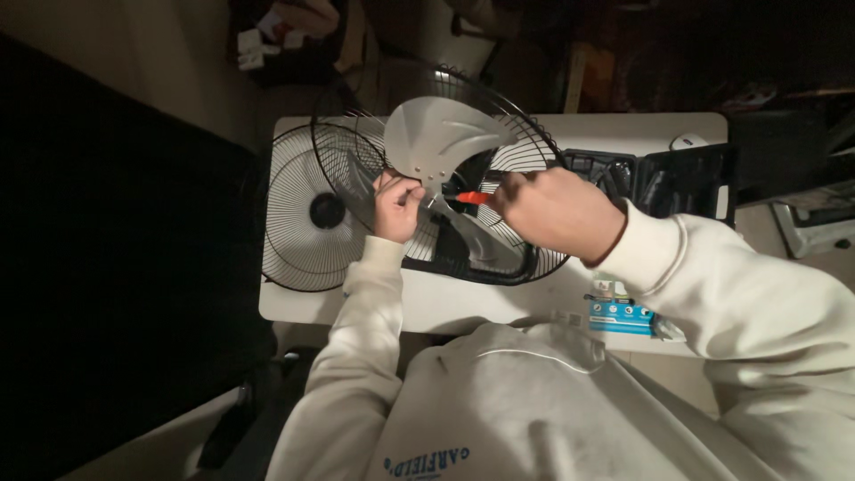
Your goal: The person disassembles a small table fan on a white table. They remove the front grille, then use a screwdriver to loosen the fan blade and remove it. The person then removes the rear grille and continues to unscrew the central hub.
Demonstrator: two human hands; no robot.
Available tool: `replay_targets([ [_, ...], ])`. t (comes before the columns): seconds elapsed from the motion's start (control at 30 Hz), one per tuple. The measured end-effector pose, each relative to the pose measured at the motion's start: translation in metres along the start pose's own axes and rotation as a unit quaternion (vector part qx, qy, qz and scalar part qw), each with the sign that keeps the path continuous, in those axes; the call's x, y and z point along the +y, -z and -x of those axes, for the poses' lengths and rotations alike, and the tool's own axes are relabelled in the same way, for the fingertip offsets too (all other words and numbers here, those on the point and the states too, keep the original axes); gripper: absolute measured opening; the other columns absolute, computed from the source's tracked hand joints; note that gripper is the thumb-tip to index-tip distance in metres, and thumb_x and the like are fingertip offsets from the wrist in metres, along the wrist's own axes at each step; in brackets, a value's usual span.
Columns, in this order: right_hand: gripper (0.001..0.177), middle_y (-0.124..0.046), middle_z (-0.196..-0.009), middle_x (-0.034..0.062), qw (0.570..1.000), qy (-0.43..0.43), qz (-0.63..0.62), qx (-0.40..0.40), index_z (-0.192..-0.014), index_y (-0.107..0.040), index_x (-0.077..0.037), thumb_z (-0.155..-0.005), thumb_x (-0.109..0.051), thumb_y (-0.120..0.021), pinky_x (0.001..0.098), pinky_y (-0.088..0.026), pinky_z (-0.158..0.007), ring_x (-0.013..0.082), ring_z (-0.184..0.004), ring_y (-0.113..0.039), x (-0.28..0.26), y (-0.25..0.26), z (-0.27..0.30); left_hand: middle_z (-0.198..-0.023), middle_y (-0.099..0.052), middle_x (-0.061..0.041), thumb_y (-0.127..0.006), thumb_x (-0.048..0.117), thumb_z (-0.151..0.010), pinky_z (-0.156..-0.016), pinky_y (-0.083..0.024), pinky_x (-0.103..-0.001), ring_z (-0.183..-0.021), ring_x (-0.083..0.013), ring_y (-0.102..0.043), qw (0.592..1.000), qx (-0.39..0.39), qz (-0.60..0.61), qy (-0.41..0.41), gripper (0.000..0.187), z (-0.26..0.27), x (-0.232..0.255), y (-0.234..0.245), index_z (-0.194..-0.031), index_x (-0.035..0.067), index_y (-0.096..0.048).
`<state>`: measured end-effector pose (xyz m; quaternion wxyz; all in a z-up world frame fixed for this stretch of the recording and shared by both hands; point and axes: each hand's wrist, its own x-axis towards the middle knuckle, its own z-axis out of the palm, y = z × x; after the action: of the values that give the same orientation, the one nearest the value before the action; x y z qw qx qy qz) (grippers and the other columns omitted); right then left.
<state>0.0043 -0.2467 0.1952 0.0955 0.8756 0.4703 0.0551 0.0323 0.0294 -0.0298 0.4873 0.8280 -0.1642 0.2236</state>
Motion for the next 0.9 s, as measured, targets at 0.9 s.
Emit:
replay_targets([
  [0.9, 0.017, -0.062, -0.077, 0.0078, 0.984, 0.000, -0.156, 0.081, -0.098, -0.072, -0.004, -0.091, -0.019, -0.070, 0.0367, -0.055, -0.056, 0.0246, -0.061, -0.066, 0.015, -0.002, 0.005, -0.089, -0.067, -0.006, -0.075, 0.023, -0.094, -0.093, -0.041, -0.040, -0.095, -0.0280, -0.055, 1.000, 0.012, 0.000, 0.022, 0.019, 0.000, 0.002, -0.001, -0.090, 0.005, -0.070],
])
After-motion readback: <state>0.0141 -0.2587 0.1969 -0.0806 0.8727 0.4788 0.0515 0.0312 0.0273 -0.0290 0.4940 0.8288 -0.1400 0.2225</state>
